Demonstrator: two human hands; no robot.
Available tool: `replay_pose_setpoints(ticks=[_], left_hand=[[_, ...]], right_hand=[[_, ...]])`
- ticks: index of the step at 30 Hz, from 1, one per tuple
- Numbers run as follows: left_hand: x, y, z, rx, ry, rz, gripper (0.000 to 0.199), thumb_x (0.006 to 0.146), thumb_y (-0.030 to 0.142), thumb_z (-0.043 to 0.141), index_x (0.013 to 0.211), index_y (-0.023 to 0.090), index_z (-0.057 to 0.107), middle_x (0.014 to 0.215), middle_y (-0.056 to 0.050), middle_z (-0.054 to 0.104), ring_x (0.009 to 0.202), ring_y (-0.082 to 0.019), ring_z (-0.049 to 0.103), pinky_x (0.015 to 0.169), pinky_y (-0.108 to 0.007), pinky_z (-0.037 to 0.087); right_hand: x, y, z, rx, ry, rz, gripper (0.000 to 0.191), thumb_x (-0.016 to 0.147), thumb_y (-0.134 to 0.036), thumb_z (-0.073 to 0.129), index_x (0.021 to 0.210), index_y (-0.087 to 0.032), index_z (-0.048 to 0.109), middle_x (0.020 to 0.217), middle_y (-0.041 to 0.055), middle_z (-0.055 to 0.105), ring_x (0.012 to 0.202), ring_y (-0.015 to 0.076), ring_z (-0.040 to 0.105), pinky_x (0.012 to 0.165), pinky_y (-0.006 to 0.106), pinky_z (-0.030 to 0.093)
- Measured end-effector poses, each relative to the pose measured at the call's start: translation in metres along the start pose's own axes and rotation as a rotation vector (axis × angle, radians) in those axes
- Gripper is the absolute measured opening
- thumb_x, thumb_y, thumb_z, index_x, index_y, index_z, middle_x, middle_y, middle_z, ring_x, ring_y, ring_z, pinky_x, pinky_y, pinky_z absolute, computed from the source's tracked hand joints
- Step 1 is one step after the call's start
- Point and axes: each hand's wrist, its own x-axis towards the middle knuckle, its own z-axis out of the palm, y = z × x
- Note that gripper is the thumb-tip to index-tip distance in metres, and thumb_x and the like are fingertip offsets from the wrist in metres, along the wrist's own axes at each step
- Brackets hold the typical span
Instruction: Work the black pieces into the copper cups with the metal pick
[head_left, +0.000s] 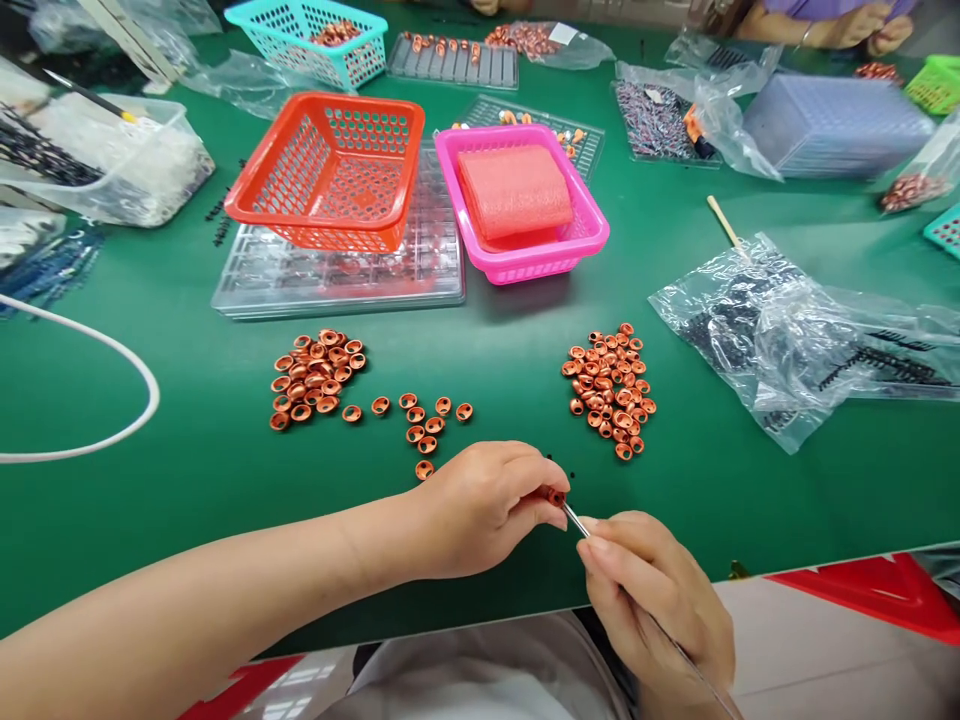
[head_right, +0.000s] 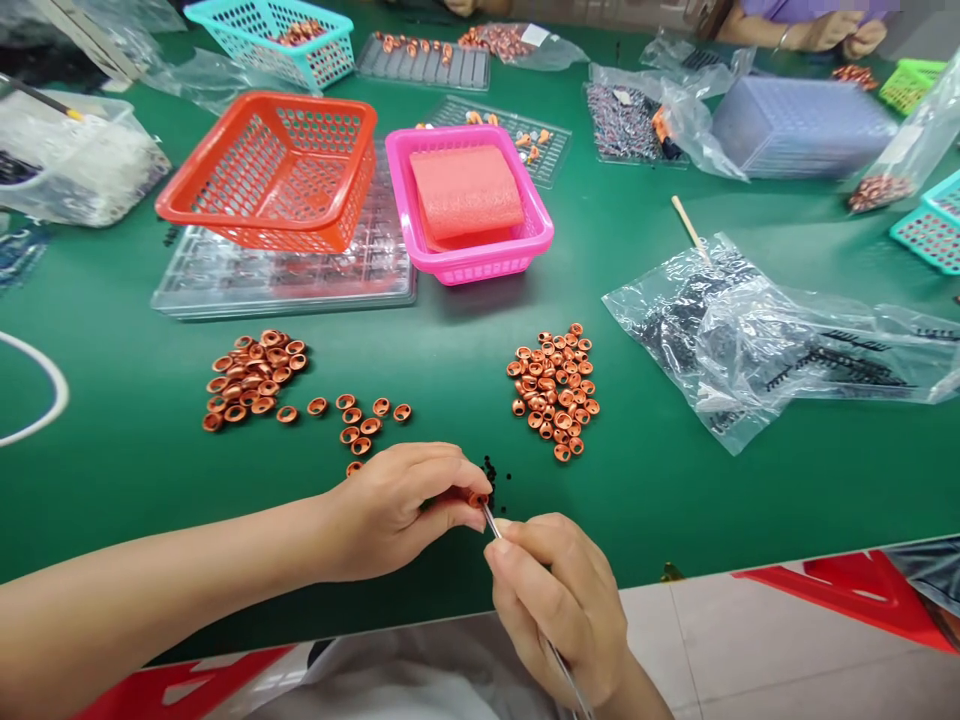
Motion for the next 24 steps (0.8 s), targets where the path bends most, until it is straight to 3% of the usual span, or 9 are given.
replay_pose_setpoints(ticks=[6,17,24], left_hand=[[0.0012,0.0018,-0.0019,-0.046,0.003,-0.002,0.004,0.093,0.016,0.069,0.095,0.013,0.067,0.077,-0.002,0.071,0.067,-0.012,0.064,0.066,-0.019,0.049],[-0.0005,-0.0010,-0.0013,-0.035,-0.007,-0.034,0.009,0.094,0.012,0.065,0.102,0.012,0.069,0.082,-0.004,0.074,0.074,-0.014,0.068,0.071,-0.021,0.051],[-0.0009,-0.0018,-0.0013,-0.040,0.007,-0.037,0.008,0.092,0.011,0.066,0.099,0.013,0.070,0.081,-0.003,0.074,0.073,-0.014,0.067,0.070,-0.021,0.050]], right_hand=[[0.0028,0.0040,0.0025,-0.013,0.055,0.004,0.042,0.079,0.008,0.064,0.114,-0.017,0.064,0.098,0.0077,0.072,0.084,0.0152,0.069,0.069,0.030,0.061],[-0.0010,0.0040,0.0029,-0.039,0.043,0.055,0.039,0.082,0.004,0.065,0.114,-0.020,0.064,0.101,0.0071,0.073,0.086,0.0147,0.069,0.070,0.030,0.061],[-0.0015,0.0059,0.0044,-0.007,0.064,0.048,0.041,0.079,0.008,0.067,0.113,-0.016,0.065,0.103,0.0082,0.072,0.087,0.0155,0.070,0.072,0.030,0.061]])
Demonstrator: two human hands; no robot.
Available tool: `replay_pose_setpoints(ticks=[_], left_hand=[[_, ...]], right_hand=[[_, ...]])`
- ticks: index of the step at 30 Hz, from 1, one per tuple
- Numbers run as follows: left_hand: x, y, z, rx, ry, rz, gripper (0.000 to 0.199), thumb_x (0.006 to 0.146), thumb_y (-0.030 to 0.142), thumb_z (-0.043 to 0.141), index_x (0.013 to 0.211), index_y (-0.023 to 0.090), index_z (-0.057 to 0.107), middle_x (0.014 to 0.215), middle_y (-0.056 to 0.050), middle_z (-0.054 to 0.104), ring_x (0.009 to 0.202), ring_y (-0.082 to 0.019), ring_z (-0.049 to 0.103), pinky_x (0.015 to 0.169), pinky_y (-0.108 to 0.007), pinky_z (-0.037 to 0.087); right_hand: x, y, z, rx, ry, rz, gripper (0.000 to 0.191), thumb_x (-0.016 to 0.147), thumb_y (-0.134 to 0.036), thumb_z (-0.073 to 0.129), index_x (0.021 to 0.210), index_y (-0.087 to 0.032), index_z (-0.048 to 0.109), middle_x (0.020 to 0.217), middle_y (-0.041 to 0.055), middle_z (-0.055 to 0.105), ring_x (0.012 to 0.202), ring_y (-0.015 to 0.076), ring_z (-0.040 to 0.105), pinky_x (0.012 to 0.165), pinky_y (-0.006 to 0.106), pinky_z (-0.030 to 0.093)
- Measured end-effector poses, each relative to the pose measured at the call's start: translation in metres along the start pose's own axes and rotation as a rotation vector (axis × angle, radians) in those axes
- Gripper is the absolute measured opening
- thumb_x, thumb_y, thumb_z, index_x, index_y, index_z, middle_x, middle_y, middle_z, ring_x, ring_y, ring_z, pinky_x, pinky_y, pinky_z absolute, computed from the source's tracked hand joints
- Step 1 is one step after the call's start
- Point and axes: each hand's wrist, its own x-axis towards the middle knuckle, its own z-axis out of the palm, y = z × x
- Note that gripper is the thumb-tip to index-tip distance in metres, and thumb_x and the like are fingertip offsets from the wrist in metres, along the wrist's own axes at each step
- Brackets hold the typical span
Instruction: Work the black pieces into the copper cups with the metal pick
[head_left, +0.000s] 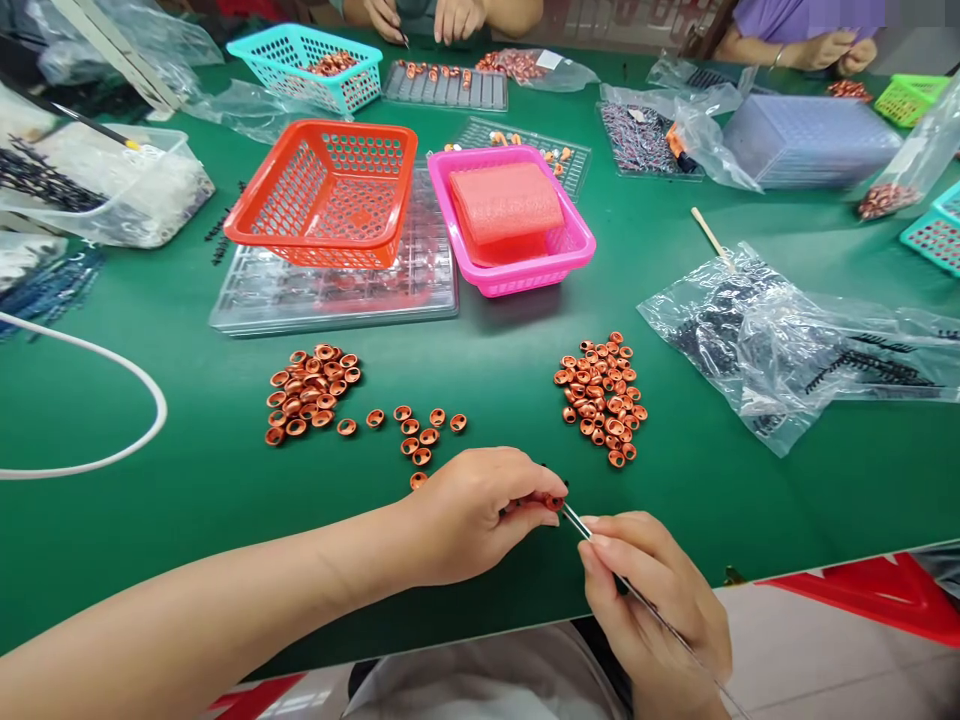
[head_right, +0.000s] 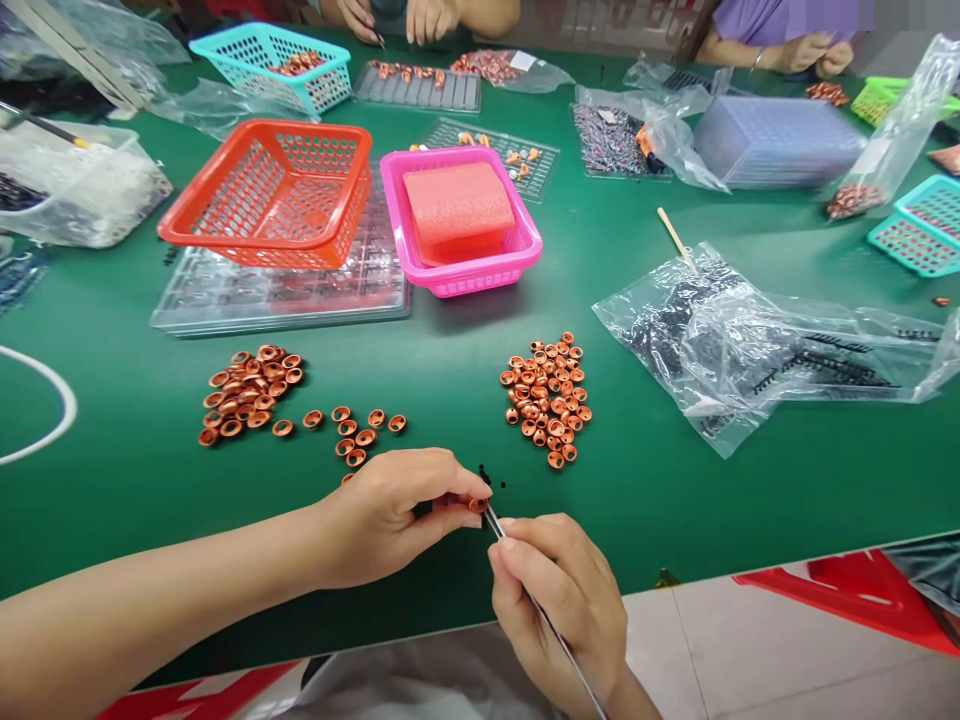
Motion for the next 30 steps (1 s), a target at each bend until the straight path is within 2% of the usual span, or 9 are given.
replay_pose_setpoints(ticks=[9,16,24,30], left_hand=[[0.0015,0.0046,-0.0013,0.024,0.001,-0.014,0.007,0.093,0.014,0.064,0.099,0.015,0.069,0.079,-0.002,0.073,0.071,-0.013,0.065,0.067,-0.021,0.049],[0.0006,0.0039,-0.0007,0.033,-0.010,-0.008,0.009,0.094,0.013,0.063,0.101,0.016,0.067,0.082,-0.003,0.074,0.074,-0.014,0.066,0.069,-0.022,0.051],[-0.0006,0.0019,0.0001,0.049,-0.018,0.001,0.009,0.094,0.013,0.062,0.102,0.015,0.067,0.084,-0.004,0.075,0.076,-0.015,0.066,0.070,-0.023,0.051],[0.0002,0.0030,-0.0002,0.056,-0.029,-0.022,0.009,0.094,0.015,0.062,0.102,0.016,0.067,0.082,-0.002,0.073,0.073,-0.014,0.065,0.068,-0.022,0.050]], right_hand=[[-0.0024,-0.0007,-0.0001,0.002,0.016,0.018,0.039,0.079,0.006,0.067,0.111,-0.016,0.066,0.102,0.0077,0.073,0.086,0.0157,0.071,0.072,0.031,0.062],[0.0005,-0.0007,-0.0009,-0.029,-0.015,0.034,0.037,0.083,0.002,0.067,0.111,-0.022,0.065,0.098,0.0054,0.075,0.083,0.0149,0.072,0.070,0.030,0.063],[0.0018,-0.0009,-0.0026,-0.019,-0.036,0.032,0.037,0.082,0.004,0.066,0.111,-0.019,0.065,0.098,0.0065,0.075,0.085,0.0147,0.072,0.070,0.029,0.063],[-0.0006,-0.0007,-0.0021,-0.018,-0.006,0.039,0.040,0.081,0.006,0.067,0.113,-0.019,0.065,0.098,0.0058,0.075,0.087,0.0150,0.072,0.071,0.029,0.063]])
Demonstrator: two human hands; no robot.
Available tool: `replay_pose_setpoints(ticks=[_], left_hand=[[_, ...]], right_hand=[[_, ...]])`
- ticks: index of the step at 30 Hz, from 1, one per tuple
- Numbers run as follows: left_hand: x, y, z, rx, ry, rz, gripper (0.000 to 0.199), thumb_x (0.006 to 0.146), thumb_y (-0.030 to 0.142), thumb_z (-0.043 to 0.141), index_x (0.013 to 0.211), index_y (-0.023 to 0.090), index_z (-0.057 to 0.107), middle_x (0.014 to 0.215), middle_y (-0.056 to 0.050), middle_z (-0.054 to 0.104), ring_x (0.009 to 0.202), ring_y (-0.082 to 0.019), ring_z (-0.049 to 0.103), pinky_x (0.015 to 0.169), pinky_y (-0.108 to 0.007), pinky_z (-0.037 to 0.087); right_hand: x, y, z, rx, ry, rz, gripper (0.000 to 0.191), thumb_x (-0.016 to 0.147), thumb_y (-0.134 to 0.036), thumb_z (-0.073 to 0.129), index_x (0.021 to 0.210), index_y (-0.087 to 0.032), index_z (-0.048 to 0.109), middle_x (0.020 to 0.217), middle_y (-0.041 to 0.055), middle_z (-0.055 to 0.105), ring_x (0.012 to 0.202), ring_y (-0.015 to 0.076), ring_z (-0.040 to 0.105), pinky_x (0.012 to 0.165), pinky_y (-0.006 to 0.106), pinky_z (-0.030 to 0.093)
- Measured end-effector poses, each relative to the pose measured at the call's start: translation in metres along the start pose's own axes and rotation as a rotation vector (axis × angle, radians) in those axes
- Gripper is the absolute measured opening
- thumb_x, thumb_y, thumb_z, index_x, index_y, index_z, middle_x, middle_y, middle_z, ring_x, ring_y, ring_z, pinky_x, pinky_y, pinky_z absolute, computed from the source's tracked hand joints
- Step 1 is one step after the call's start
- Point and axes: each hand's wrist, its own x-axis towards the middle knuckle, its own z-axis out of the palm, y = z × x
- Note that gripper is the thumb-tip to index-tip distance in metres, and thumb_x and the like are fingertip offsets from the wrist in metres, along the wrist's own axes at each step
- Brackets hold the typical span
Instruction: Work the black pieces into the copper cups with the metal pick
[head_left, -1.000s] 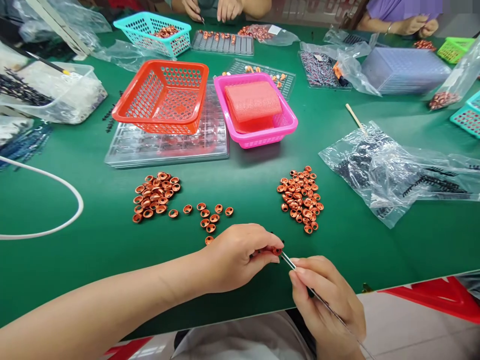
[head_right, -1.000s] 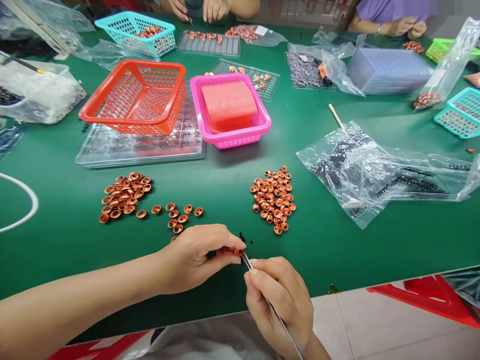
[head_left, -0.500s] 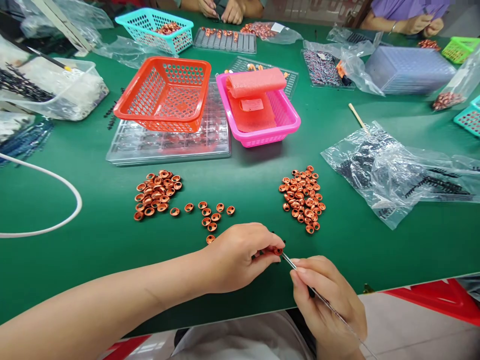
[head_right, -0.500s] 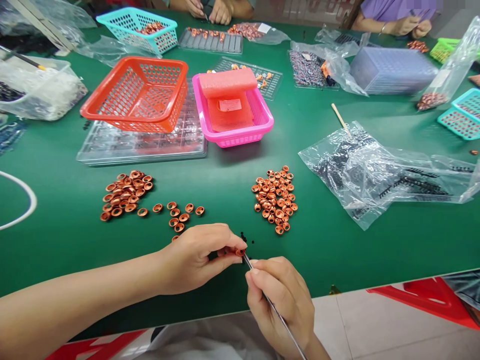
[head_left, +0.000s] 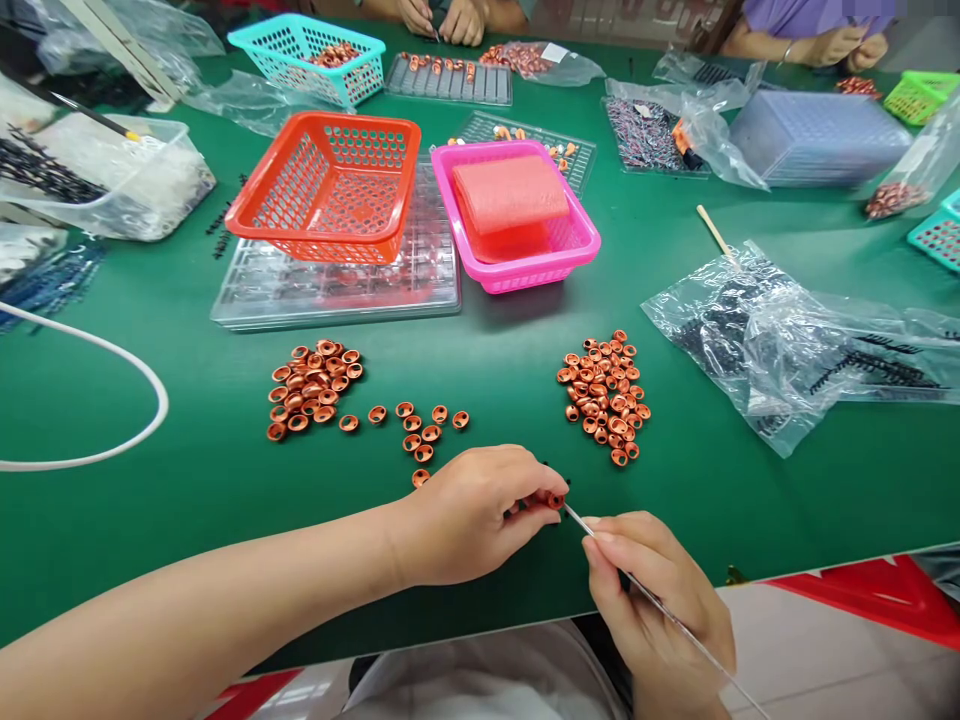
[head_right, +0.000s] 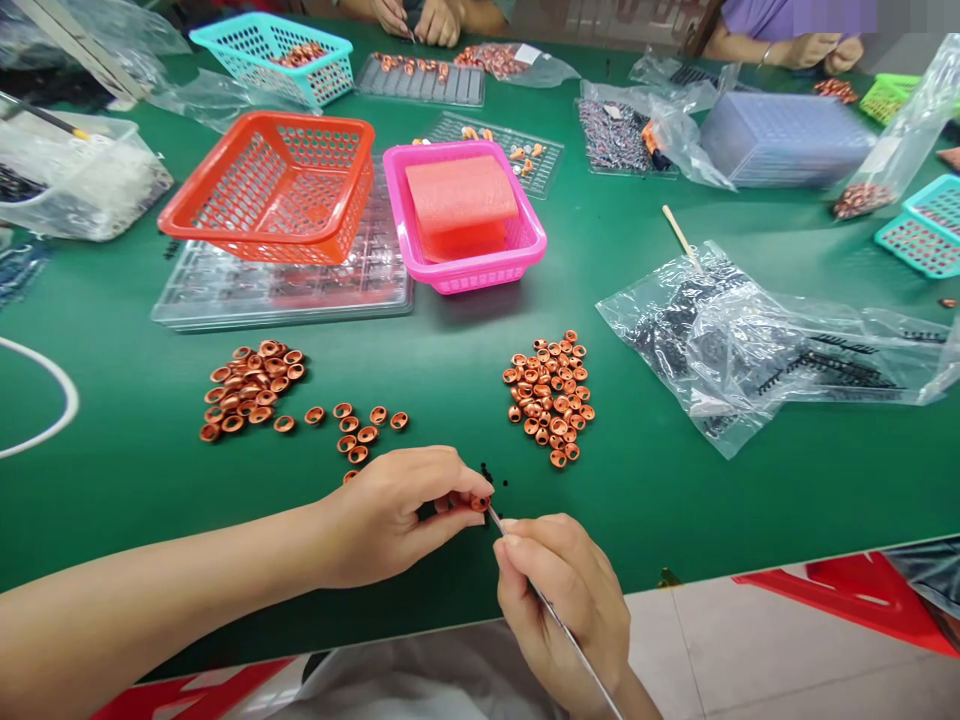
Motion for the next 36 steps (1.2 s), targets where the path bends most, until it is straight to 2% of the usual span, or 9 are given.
replay_pose_setpoints(ticks=[8,22,36], left_hand=[[-0.0009,-0.0006,0.0003,0.019,0.012,0.017,0.009,0.094,0.015,0.062,0.102,0.016,0.067,0.082,-0.003,0.073,0.073,-0.014,0.065,0.067,-0.023,0.051],[-0.0020,-0.0019,0.0028,0.091,0.022,0.067,0.009,0.096,0.014,0.058,0.101,0.015,0.066,0.083,-0.005,0.073,0.073,-0.015,0.064,0.066,-0.025,0.051],[-0.0012,-0.0012,0.0020,0.022,0.017,0.025,0.010,0.091,0.013,0.065,0.101,0.014,0.067,0.079,-0.003,0.070,0.072,-0.014,0.063,0.065,-0.022,0.050]], right_hand=[[0.0016,-0.0001,0.0013,-0.027,-0.007,0.037,0.033,0.083,0.000,0.067,0.108,-0.022,0.065,0.095,0.0042,0.075,0.083,0.0152,0.074,0.069,0.029,0.063],[0.0029,0.0002,0.0017,0.001,-0.030,0.049,0.034,0.082,0.002,0.067,0.108,-0.020,0.065,0.094,0.0050,0.075,0.084,0.0146,0.073,0.070,0.028,0.062],[0.0003,0.0005,0.0009,0.000,-0.018,0.034,0.036,0.083,0.002,0.067,0.110,-0.021,0.065,0.096,0.0048,0.075,0.085,0.0148,0.073,0.070,0.028,0.063]])
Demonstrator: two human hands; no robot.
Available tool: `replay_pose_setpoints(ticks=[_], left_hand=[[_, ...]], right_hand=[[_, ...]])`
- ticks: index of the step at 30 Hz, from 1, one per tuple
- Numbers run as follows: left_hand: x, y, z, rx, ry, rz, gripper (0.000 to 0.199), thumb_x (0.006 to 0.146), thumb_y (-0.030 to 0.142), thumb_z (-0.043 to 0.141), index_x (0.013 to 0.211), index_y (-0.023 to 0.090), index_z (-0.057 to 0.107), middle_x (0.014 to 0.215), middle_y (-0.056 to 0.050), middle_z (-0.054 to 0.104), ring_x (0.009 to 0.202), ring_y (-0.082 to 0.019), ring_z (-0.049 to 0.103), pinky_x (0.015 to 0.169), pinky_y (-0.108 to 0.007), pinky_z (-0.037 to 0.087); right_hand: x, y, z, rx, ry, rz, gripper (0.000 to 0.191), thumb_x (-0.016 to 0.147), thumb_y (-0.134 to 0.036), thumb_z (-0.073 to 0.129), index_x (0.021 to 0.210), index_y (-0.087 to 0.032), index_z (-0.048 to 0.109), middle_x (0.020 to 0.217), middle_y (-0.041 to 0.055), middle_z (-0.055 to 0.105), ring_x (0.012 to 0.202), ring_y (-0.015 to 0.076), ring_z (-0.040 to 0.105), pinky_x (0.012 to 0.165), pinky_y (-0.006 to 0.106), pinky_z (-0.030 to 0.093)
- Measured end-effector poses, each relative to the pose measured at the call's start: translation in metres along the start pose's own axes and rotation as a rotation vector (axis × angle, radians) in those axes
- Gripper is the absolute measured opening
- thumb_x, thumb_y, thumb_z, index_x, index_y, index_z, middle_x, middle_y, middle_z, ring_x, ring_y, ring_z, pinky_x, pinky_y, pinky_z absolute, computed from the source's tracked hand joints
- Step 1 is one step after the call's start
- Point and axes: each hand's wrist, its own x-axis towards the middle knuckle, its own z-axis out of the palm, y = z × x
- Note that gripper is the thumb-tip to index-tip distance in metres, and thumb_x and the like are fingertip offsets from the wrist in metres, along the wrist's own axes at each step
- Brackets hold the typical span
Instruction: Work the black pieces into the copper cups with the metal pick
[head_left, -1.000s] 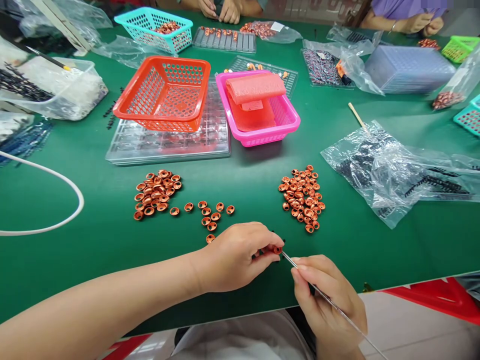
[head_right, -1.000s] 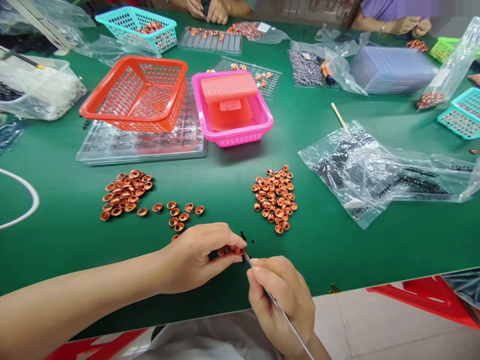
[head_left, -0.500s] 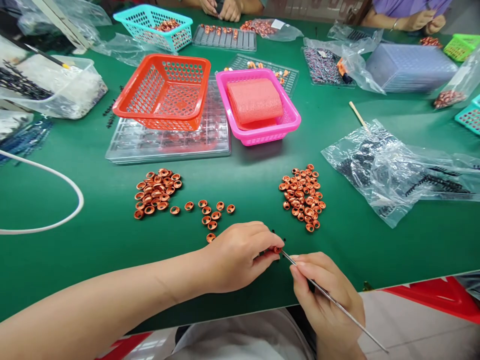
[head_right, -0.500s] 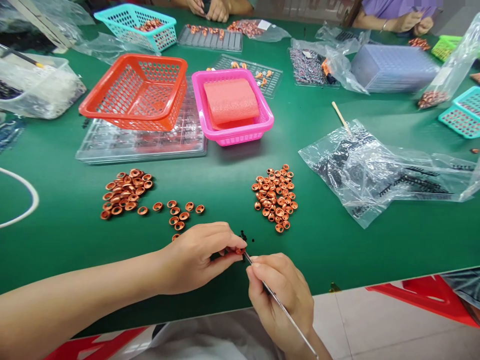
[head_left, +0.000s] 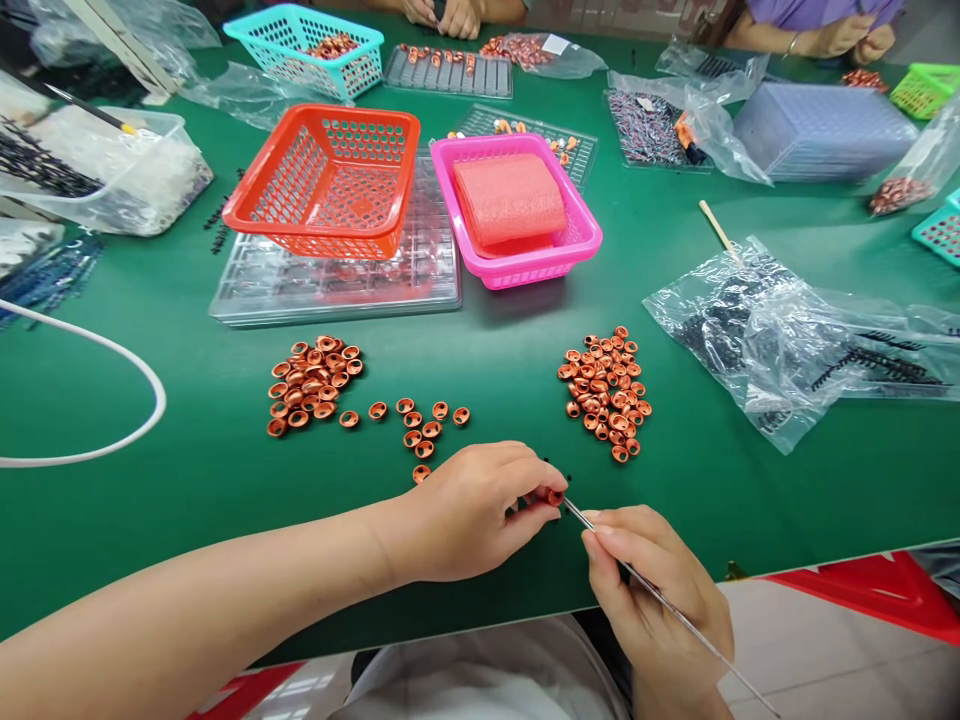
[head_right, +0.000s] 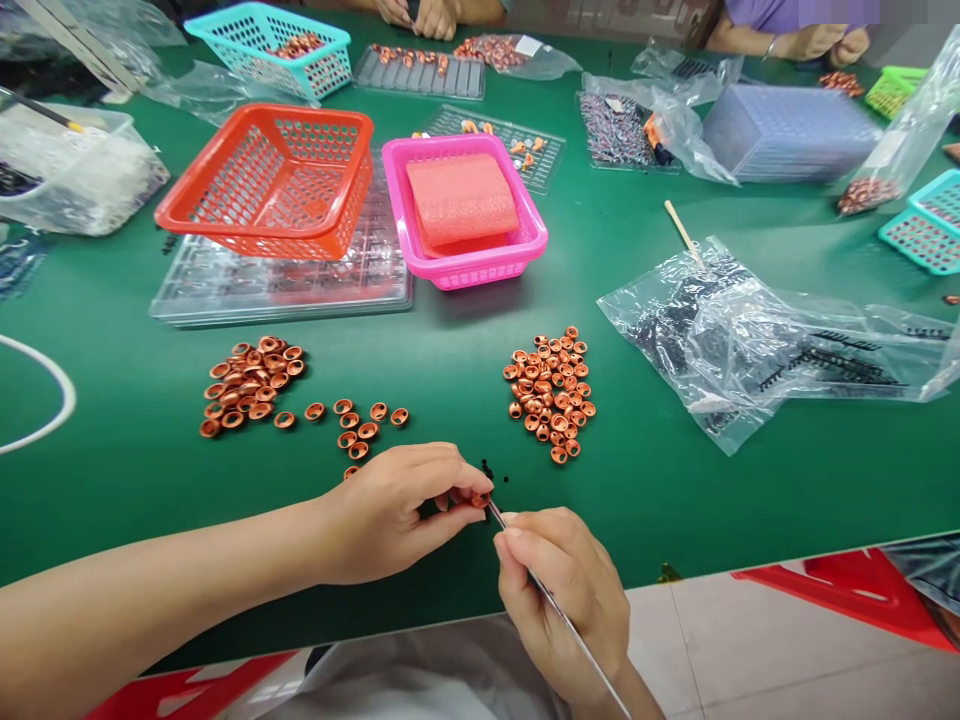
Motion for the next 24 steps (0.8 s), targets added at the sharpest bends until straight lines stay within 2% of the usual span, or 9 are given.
replay_pose_setpoints(ticks=[7,19,24], left_hand=[[0.0017,0.0006,-0.0019,-0.050,-0.014,-0.060,0.010,0.091,0.016,0.064,0.100,0.015,0.069,0.079,-0.002,0.070,0.069,-0.012,0.063,0.060,-0.019,0.048],[0.0027,0.0016,-0.0022,-0.064,-0.016,-0.058,0.012,0.090,0.012,0.066,0.100,0.010,0.070,0.078,-0.003,0.069,0.070,-0.012,0.063,0.061,-0.018,0.047],[0.0016,0.0000,-0.0027,-0.065,-0.031,-0.055,0.011,0.090,0.012,0.066,0.101,0.010,0.070,0.079,-0.003,0.069,0.071,-0.012,0.062,0.063,-0.018,0.047]], right_hand=[[0.0001,0.0007,-0.0011,0.000,-0.007,-0.007,0.039,0.082,0.002,0.068,0.112,-0.022,0.065,0.097,0.0046,0.075,0.085,0.0151,0.073,0.070,0.028,0.063],[-0.0023,0.0017,-0.0004,0.053,-0.021,-0.021,0.041,0.079,0.009,0.067,0.112,-0.015,0.065,0.101,0.0075,0.073,0.090,0.0151,0.070,0.074,0.029,0.061],[-0.0021,0.0015,-0.0004,0.050,-0.022,-0.023,0.043,0.079,0.009,0.067,0.113,-0.017,0.065,0.100,0.0068,0.073,0.090,0.0148,0.070,0.072,0.029,0.061]])
